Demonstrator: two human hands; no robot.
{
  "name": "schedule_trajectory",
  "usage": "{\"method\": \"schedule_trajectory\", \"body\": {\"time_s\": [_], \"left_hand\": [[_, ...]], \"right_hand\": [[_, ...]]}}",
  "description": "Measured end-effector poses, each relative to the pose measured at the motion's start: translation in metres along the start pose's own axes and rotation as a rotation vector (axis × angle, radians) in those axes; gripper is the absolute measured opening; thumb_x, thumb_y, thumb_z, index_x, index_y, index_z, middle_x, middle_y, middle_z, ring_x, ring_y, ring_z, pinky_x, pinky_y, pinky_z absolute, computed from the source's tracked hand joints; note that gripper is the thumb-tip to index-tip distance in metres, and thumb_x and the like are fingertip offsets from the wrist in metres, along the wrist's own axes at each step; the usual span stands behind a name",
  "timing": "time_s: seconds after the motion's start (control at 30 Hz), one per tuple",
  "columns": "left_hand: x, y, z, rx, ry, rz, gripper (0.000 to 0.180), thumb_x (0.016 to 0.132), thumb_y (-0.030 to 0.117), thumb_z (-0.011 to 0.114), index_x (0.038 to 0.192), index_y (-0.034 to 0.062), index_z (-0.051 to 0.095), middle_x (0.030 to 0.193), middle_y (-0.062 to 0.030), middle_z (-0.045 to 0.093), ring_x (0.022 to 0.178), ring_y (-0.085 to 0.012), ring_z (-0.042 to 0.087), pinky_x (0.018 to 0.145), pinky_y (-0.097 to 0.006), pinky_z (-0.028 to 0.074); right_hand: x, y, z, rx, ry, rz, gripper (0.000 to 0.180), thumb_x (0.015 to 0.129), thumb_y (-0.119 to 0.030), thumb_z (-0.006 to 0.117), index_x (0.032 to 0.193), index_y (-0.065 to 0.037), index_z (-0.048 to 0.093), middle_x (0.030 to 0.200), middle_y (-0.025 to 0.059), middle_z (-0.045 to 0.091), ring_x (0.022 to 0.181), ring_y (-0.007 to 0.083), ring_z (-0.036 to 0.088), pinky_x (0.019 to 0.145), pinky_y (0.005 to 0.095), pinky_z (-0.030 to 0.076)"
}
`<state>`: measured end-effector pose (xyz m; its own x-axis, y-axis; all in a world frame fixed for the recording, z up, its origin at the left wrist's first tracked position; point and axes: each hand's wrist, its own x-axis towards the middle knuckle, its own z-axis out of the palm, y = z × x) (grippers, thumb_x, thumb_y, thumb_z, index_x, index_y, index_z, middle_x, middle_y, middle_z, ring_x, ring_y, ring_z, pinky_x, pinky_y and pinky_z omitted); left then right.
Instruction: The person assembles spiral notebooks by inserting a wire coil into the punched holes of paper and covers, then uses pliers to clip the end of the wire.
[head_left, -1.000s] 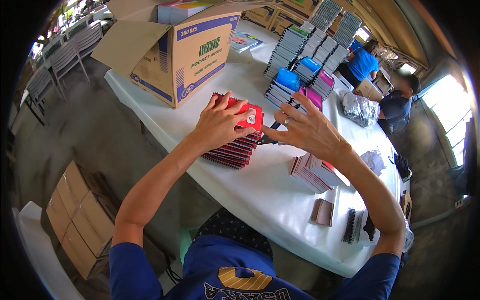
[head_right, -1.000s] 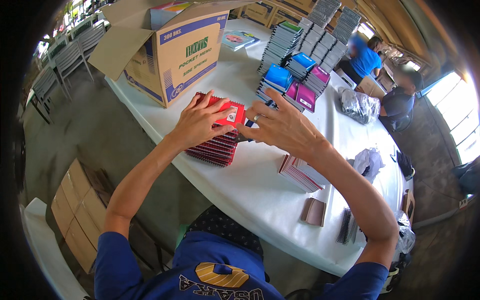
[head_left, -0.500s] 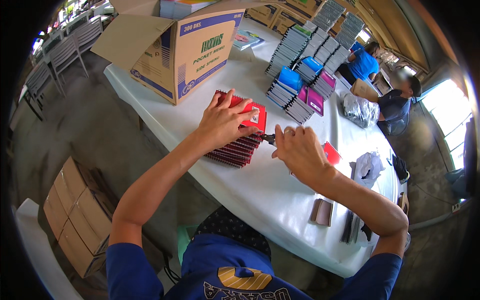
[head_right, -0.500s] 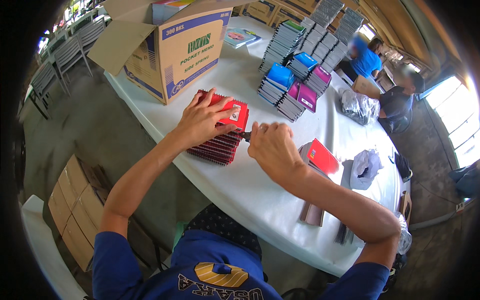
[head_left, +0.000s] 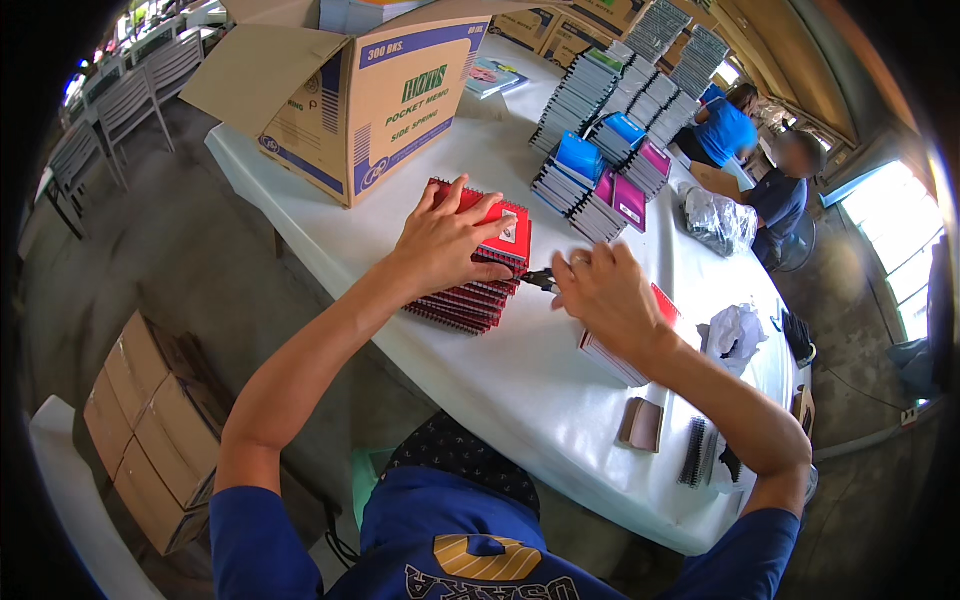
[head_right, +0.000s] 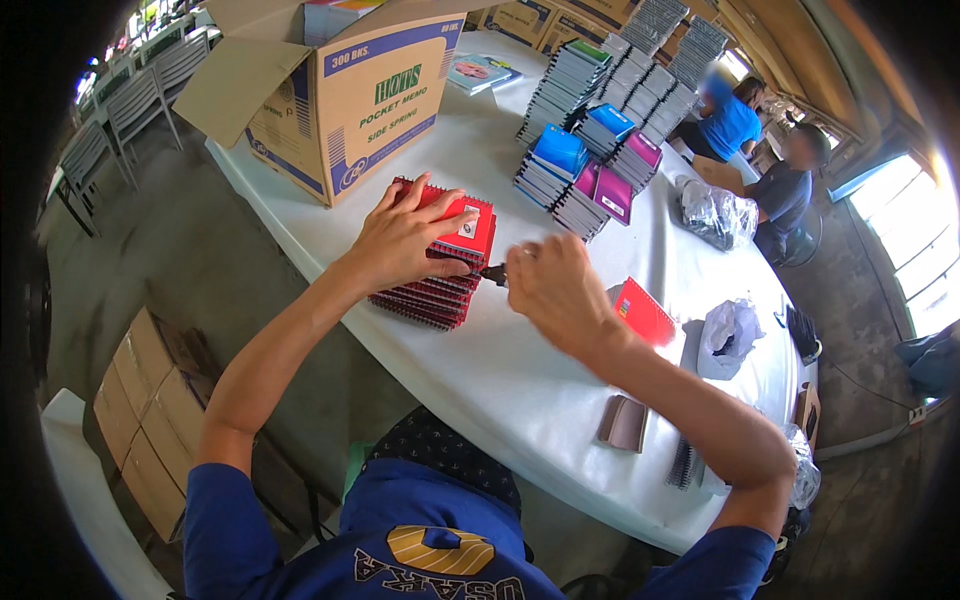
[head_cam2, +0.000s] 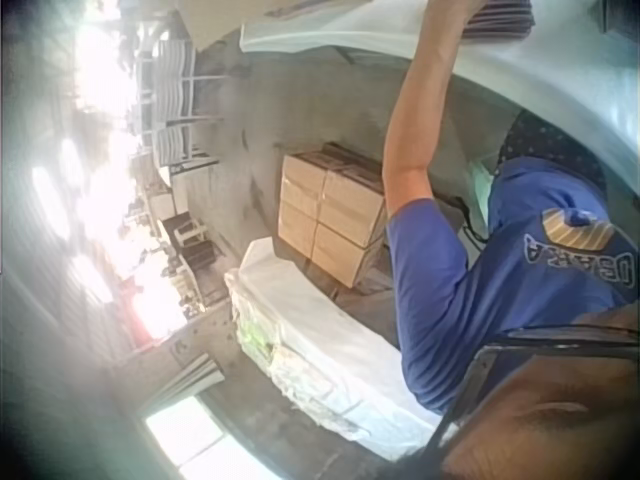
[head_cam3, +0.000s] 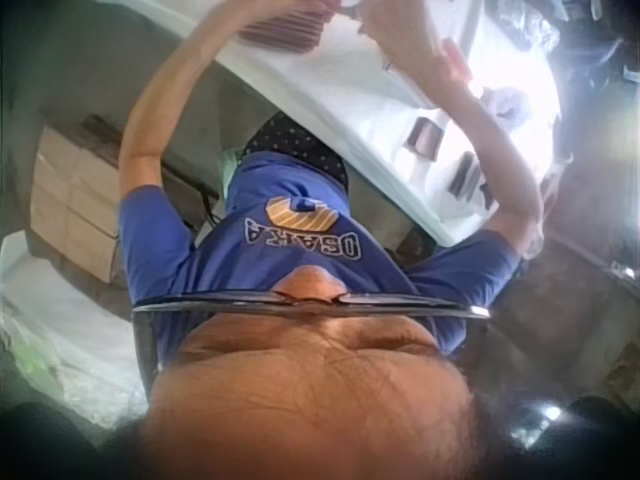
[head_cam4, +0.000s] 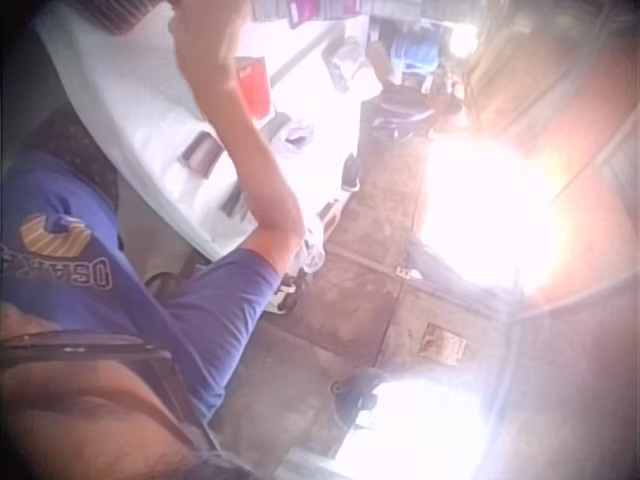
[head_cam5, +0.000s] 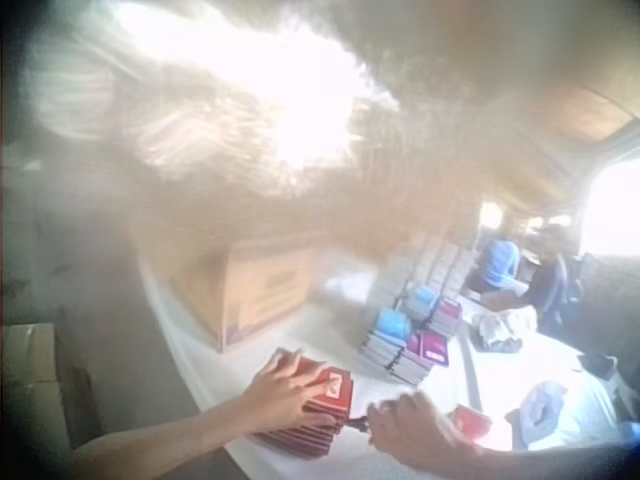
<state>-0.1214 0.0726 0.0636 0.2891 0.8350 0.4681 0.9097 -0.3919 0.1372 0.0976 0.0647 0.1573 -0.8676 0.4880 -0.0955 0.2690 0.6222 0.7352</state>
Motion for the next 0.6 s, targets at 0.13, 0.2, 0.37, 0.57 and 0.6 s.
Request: {"method": "schedule_trajectory", "body": {"time_s": [0.13, 0.2, 0.37, 0.57, 0.6], "left_hand": [[-0.002, 0.001, -0.002, -0.014, -0.025, -0.005, 0.078, 0.075, 0.071, 0.061, 0.137, 0.023, 0.056, 0.151, -0.0084, 0.042, 0.139, -0.0438, 0.033, 0.112, -0.059, 0.026], [-0.002, 0.001, -0.003, 0.003, -0.028, 0.017, 0.081, 0.073, 0.07, 0.064, 0.138, 0.0236, 0.054, 0.151, -0.0078, 0.041, 0.139, -0.0434, 0.032, 0.113, -0.059, 0.026], [-0.003, 0.003, -0.005, 0.008, -0.042, 0.026, 0.088, 0.068, 0.068, 0.07, 0.142, 0.0251, 0.05, 0.153, -0.0062, 0.039, 0.141, -0.0424, 0.03, 0.113, -0.059, 0.025], [-0.002, 0.0, -0.003, 0.015, -0.051, 0.034, 0.09, 0.066, 0.069, 0.071, 0.142, 0.0257, 0.049, 0.153, -0.0058, 0.038, 0.141, -0.0416, 0.029, 0.114, -0.059, 0.025], [-0.001, 0.001, -0.004, 0.01, -0.062, 0.024, 0.09, 0.066, 0.069, 0.072, 0.142, 0.0257, 0.049, 0.153, -0.0057, 0.038, 0.141, -0.0415, 0.029, 0.114, -0.059, 0.025]], "right_hand": [[-0.01, -0.006, -0.01, -0.107, -0.049, 0.096, 0.039, 0.084, -0.043, 0.067, 0.102, -0.009, 0.061, 0.095, 0.0006, 0.06, 0.102, 0.0161, 0.056, 0.087, 0.0313, 0.042], [-0.01, 0.013, -0.008, 0.019, 0.181, 0.008, 0.037, 0.082, -0.042, 0.068, 0.102, -0.012, 0.061, 0.098, -0.0003, 0.058, 0.107, 0.0157, 0.052, 0.092, 0.0337, 0.04], [-0.006, 0.02, 0.006, -0.201, 0.307, -0.234, 0.034, 0.08, -0.027, 0.067, 0.112, -0.017, 0.06, 0.112, -0.0049, 0.055, 0.112, 0.0132, 0.045, 0.098, 0.0374, 0.038], [-0.007, 0.008, 0.015, -0.125, 0.313, -0.161, 0.027, 0.081, -0.019, 0.065, 0.104, -0.006, 0.064, 0.089, 0.0001, 0.062, 0.1, 0.0164, 0.055, 0.094, 0.0358, 0.042], [-0.009, -0.002, 0.016, -0.123, 0.309, -0.159, 0.027, 0.081, -0.019, 0.065, 0.104, -0.006, 0.064, 0.089, 0.0001, 0.062, 0.1, 0.0164, 0.055, 0.094, 0.0358, 0.042]]}}
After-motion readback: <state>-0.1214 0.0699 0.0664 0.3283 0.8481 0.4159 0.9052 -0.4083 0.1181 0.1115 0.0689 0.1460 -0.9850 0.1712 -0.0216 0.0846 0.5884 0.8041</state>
